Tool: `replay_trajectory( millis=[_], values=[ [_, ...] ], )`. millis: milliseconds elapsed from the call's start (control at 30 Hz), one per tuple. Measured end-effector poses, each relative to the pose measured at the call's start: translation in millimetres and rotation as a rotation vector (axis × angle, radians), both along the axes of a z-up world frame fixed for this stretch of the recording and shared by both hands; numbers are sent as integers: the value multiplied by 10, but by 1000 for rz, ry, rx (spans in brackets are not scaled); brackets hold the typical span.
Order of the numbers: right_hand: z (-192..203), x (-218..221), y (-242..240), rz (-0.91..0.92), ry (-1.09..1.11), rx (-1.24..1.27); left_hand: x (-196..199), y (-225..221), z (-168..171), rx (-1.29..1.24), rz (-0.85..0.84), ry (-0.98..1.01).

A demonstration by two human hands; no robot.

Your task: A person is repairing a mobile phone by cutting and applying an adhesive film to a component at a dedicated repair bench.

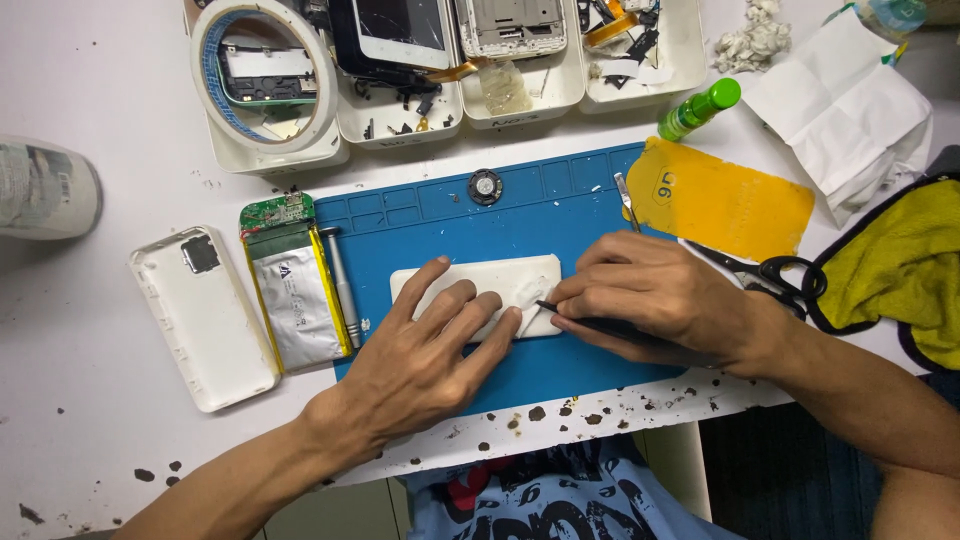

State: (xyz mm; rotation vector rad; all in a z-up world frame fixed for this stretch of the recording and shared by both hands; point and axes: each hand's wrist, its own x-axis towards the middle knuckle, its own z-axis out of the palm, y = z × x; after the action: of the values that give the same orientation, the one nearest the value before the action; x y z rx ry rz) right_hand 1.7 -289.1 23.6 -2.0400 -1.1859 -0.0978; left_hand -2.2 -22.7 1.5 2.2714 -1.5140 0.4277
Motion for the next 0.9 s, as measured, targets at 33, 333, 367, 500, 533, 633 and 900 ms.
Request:
replay_trajectory(
  millis=[33,333,367,500,533,633,900],
  values=[
    [0,9,-17,-37,-27,-33,-1,2,-9,22,6,-26],
    [-40,21,-14,-39,-41,-43,-50,4,-78,8,-22,-8],
    [-52,24,-11,-86,-60,-35,-59,2,-100,27,-11,-10],
    [9,6,-22,-4,-11,3,-51,-20,-16,18,-17,11],
    [68,20,-57,15,56,13,-60,-26,-4,12,-28,43],
    [186,57,-250,32,213,39,-51,-24,-1,16,-34,57],
    [98,5,-630,-180,692,-527,-38,-49,-21,194,51,-100]
  ],
)
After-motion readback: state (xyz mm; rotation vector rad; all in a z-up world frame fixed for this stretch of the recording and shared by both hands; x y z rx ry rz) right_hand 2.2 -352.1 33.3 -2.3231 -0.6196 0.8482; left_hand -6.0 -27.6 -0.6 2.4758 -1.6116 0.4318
